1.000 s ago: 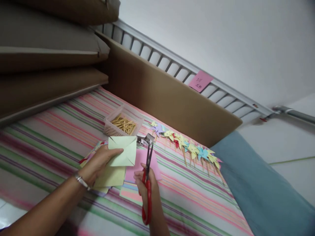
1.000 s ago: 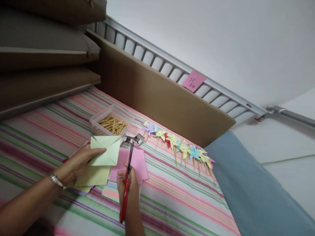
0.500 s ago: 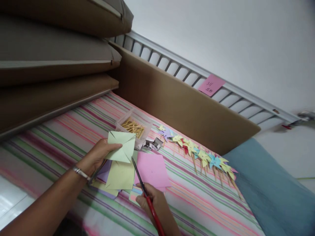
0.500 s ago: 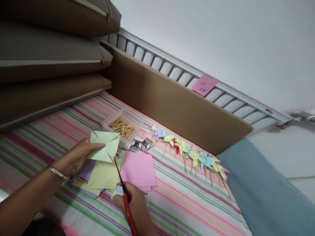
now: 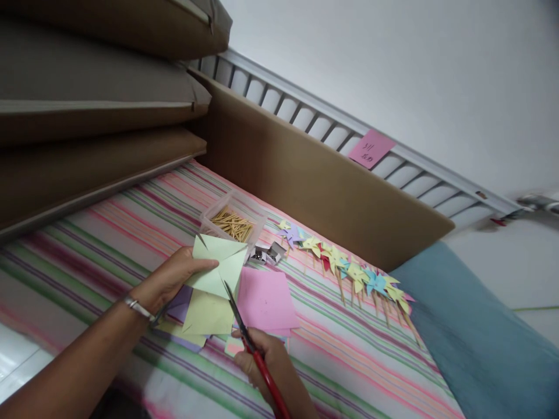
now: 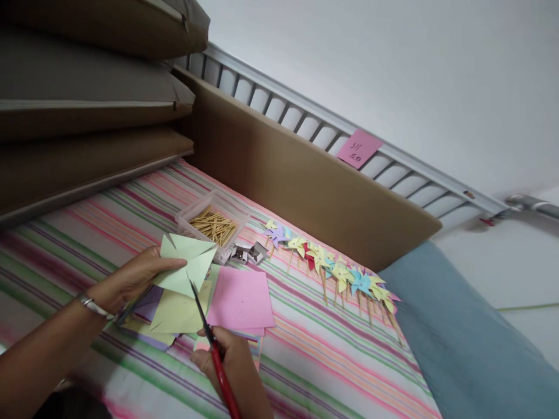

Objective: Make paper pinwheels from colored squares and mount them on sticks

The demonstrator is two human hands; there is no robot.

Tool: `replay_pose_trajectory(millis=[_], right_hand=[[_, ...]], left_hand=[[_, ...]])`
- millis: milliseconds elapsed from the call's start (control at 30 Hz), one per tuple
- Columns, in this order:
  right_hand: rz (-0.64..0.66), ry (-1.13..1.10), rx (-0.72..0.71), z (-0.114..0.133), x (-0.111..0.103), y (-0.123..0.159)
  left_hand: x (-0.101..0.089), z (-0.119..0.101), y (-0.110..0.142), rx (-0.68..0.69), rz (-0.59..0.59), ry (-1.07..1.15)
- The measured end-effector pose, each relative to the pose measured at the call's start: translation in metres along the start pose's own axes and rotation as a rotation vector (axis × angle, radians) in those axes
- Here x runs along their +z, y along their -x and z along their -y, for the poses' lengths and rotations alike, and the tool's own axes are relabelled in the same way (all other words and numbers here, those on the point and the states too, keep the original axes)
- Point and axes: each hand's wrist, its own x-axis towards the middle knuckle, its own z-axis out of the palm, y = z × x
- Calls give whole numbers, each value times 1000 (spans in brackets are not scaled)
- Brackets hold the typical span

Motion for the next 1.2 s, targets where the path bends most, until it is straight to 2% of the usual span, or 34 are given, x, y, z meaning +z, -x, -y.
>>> replay_pose_trajectory(millis=[233, 1200], right_hand=[[-18, -2, 19, 8, 1, 2], [-53, 37, 22, 2, 6, -1]], left_hand=[[-1, -1, -2, -26, 8, -51], [7, 1, 1, -21, 11, -56]])
